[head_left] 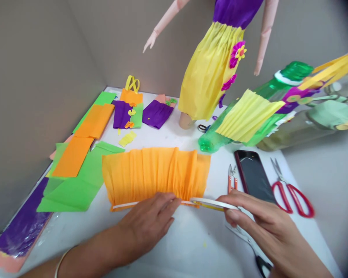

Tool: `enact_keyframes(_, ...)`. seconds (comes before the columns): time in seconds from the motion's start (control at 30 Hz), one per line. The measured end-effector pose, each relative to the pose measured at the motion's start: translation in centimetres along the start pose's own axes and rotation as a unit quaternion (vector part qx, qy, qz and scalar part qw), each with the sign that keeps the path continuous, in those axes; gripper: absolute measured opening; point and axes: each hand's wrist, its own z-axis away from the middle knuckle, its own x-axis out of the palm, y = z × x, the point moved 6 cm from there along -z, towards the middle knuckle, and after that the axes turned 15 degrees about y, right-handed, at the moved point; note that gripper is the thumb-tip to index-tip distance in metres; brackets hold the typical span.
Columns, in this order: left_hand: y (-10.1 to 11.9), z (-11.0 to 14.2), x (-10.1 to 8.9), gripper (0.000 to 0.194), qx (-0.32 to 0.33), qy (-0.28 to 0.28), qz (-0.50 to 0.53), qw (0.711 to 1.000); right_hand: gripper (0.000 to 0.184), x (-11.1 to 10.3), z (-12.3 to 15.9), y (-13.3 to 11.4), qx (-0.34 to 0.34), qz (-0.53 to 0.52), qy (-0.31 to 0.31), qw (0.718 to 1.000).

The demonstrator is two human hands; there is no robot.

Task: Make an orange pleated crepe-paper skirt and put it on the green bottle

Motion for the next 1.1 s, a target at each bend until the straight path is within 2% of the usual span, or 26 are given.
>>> enact_keyframes(0.07,-0.7,-0.8,-1.8,0.035,-0.08,0.041,0.091,0.992,0.014,0.2,0.1,-0.1,0.004,-0.005,-0.004,1.0)
enact_keyframes(0.13,-1.0,-1.6,-2.3,0.041,-0.16,0.051,0.177,0.97,0.014,0.7,0.1,-0.5,0.007,-0.017,-0.023,1.0)
enact_keyframes(0.2,-0.9,-2.4,-1.7,0.048,-0.213,0.03,0.258,0.942,0.018,1.6,0.0,-1.1,0.005,-0.038,-0.051,0.998)
enact_keyframes(0.27,-0.5,-3.2,-0.6,0.034,-0.235,0.002,0.321,0.918,0.021,2.1,0.0,-1.7,-0.009,-0.058,-0.062,0.996)
enact_keyframes(0.33,-0.6,-3.8,0.2,0.022,-0.254,0.004,0.35,0.902,0.022,1.6,-0.3,-1.8,-0.02,-0.06,-0.01,0.998)
enact_keyframes(0.43,-1.8,-3.7,0.9,0.029,-0.332,0.038,0.38,0.862,0.021,-0.2,-0.5,-0.6,0.001,-0.009,0.125,0.992)
enact_keyframes(0.47,-2.3,-3.4,1.1,0.029,-0.363,0.048,0.401,0.84,0.02,-0.5,-0.5,-0.1,0.012,0.013,0.141,0.99)
enact_keyframes(0.5,-2.7,-3.1,1.3,0.029,-0.389,0.054,0.425,0.815,0.019,-0.4,-0.4,0.5,0.026,0.031,0.131,0.991)
enact_keyframes(0.57,-3.2,-2.4,1.7,0.029,-0.423,0.06,0.467,0.774,0.016,0.7,0.0,1.8,0.066,0.056,0.067,0.994)
enact_keyframes(0.63,-3.4,-1.9,2.2,0.03,-0.438,0.058,0.486,0.754,0.015,2.0,0.6,2.9,0.121,0.075,0.012,0.99)
enact_keyframes(0.7,-3.4,-1.7,2.6,0.031,-0.439,0.055,0.493,0.749,0.014,3.1,1.2,3.7,0.164,0.094,-0.01,0.982)
enact_keyframes(0.77,-3.4,-1.6,2.9,0.033,-0.438,0.051,0.493,0.75,0.013,4.1,1.7,3.8,0.172,0.109,-0.014,0.979)
enact_keyframes(0.9,-3.3,-1.4,3.2,0.034,-0.435,0.044,0.481,0.76,0.011,5.6,2.2,3.4,0.154,0.153,0.016,0.976)
enact_keyframes(1.1,-3.2,-1.5,2.9,0.032,-0.418,0.04,0.463,0.781,0.011,6.7,2.7,3.8,0.112,0.28,0.039,0.953)
